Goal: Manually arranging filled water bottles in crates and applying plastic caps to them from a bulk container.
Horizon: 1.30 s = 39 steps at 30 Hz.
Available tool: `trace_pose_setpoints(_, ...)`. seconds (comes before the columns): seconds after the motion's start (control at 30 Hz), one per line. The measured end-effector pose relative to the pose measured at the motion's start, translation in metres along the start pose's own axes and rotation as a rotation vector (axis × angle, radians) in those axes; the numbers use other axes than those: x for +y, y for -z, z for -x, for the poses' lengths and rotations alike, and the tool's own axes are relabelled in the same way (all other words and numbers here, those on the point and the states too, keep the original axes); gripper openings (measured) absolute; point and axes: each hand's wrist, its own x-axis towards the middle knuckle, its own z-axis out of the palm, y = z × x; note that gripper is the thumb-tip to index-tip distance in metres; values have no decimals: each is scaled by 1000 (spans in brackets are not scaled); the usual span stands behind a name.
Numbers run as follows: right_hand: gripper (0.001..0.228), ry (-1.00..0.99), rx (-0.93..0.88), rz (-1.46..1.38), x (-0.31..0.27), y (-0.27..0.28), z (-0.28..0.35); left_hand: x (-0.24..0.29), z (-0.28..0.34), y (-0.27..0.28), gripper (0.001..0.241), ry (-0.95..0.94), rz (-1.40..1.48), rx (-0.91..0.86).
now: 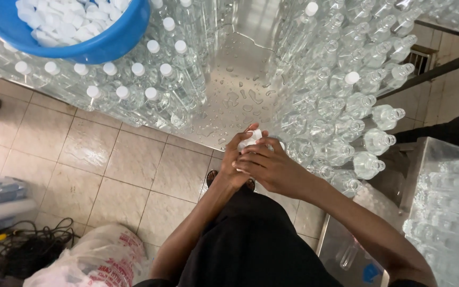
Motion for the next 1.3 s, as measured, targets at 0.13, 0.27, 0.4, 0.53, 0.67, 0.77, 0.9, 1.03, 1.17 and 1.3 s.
trace_pose_setpoints(0.13,23,-275,71,-451,1,3,-4,4,-2,-4,29,14,-64,27)
trace_pose_setpoints(0.27,25,-633,-19,-645,33,41,2,11,-23,27,39,-5,-171,60)
trace_pose_setpoints(0.4,28,-888,-46,-609,89,54,29,19,-21,16,33,65,-65,18)
trace_pose_setpoints(0.53,25,-1007,-76,-501,119,37,58,28,-22,17,33,59,-91,52)
trace_pose_setpoints(0.67,29,-1109,-165,-483,106,60,41,33,-22,17,35,39,-136,57)
trace_pose_setpoints(0.77,34,-1115,-234,-491,103,73,30,34,-21,17,35,30,-146,46)
trace_pose_setpoints(0.9,30,-1101,-266,-457,117,67,28,35,-24,18,36,36,-155,51)
trace_pose_setpoints(1.03,32,-1128,-464,-536,135,62,37,35,-22,14,34,32,-160,49)
trace_pose_setpoints(1.17,28,-1110,-432,-577,144,53,44,35,-26,11,35,17,-201,27)
trace_pose_setpoints(1.3,27,-1072,-368,-581,137,54,47,34,-32,12,36,-8,-203,-1)
